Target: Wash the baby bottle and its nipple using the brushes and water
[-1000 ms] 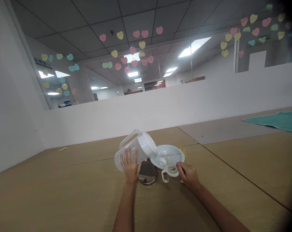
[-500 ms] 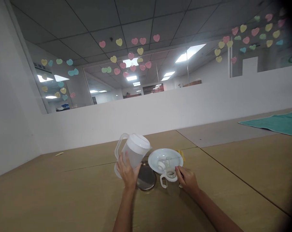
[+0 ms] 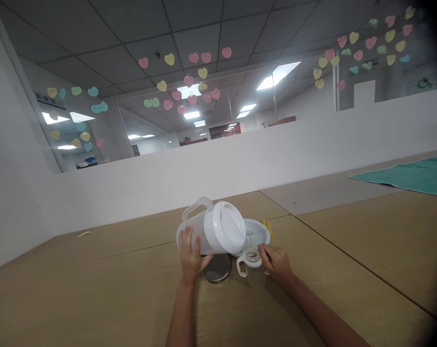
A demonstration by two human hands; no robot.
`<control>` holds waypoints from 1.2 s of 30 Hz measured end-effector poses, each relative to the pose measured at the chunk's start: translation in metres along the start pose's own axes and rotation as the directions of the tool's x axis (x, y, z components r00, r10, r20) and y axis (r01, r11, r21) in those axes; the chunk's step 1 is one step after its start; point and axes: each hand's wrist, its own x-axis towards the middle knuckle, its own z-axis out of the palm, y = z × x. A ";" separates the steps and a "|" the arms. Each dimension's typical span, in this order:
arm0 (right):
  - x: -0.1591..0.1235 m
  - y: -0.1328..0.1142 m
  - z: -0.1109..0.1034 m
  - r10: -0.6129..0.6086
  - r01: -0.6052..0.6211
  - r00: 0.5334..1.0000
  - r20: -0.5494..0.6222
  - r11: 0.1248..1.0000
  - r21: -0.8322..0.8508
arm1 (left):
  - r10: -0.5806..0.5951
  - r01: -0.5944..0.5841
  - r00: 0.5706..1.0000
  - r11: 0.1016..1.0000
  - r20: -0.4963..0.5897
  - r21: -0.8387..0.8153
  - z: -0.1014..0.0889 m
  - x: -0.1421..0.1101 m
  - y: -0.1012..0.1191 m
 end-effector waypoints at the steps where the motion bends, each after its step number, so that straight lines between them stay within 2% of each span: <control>1: 0.001 0.000 0.000 -0.003 0.003 1.000 -0.004 1.000 0.000 | 0.029 -0.029 1.000 1.000 0.000 -0.011 0.000 0.002 0.001; 7: 0.003 -0.002 -0.002 -0.015 0.015 1.000 -0.022 1.000 -0.009 | 0.045 -0.046 0.999 0.997 -0.026 -0.060 0.002 0.006 0.008; 16: 0.001 0.001 0.001 -0.011 0.011 1.000 -0.010 1.000 -0.001 | 0.053 -0.054 0.998 0.998 -0.017 -0.039 0.003 0.003 0.006; 20: 0.001 0.001 0.000 -0.005 0.005 1.000 -0.011 1.000 0.005 | -0.042 0.042 0.999 0.999 -0.006 0.023 0.004 0.001 0.007; 22: 0.000 0.001 -0.001 -0.002 0.003 1.000 -0.007 1.000 0.006 | -0.173 0.174 0.985 0.984 -0.024 0.043 0.006 0.002 0.011; 23: 0.000 0.001 -0.001 -0.002 0.002 1.000 -0.003 1.000 0.007 | -0.274 0.275 0.961 0.960 -0.040 0.042 0.007 0.002 0.013; 24: 0.000 0.001 -0.001 -0.001 0.001 1.000 0.002 1.000 0.007 | -0.390 0.392 0.919 0.919 -0.057 0.034 0.008 0.003 0.016; 25: -0.001 0.002 -0.001 0.000 0.000 1.000 0.007 1.000 0.007 | -0.509 0.512 0.858 0.859 -0.074 0.018 0.008 0.004 0.018; 27: -0.001 0.002 -0.001 0.001 -0.001 1.000 0.016 1.000 0.009 | -0.698 0.701 0.708 0.713 -0.104 -0.017 0.008 0.006 0.022; 28: -0.002 0.002 0.000 0.002 -0.002 1.000 0.019 1.000 0.009 | -0.754 0.757 0.646 0.652 -0.120 -0.027 0.007 0.007 0.022; 29: -0.002 0.003 0.000 0.004 -0.004 1.000 0.020 1.000 0.010 | -0.788 0.793 0.600 0.609 -0.134 -0.031 0.006 0.008 0.021; 31: -0.002 0.003 0.000 0.008 -0.008 1.000 0.018 1.000 0.010 | -0.811 0.820 0.562 0.572 -0.162 -0.016 0.004 0.007 0.019; 36: -0.002 0.003 0.000 0.005 -0.005 1.000 0.009 1.000 0.010 | -0.807 0.822 0.565 0.568 -0.172 0.042 0.003 0.000 0.011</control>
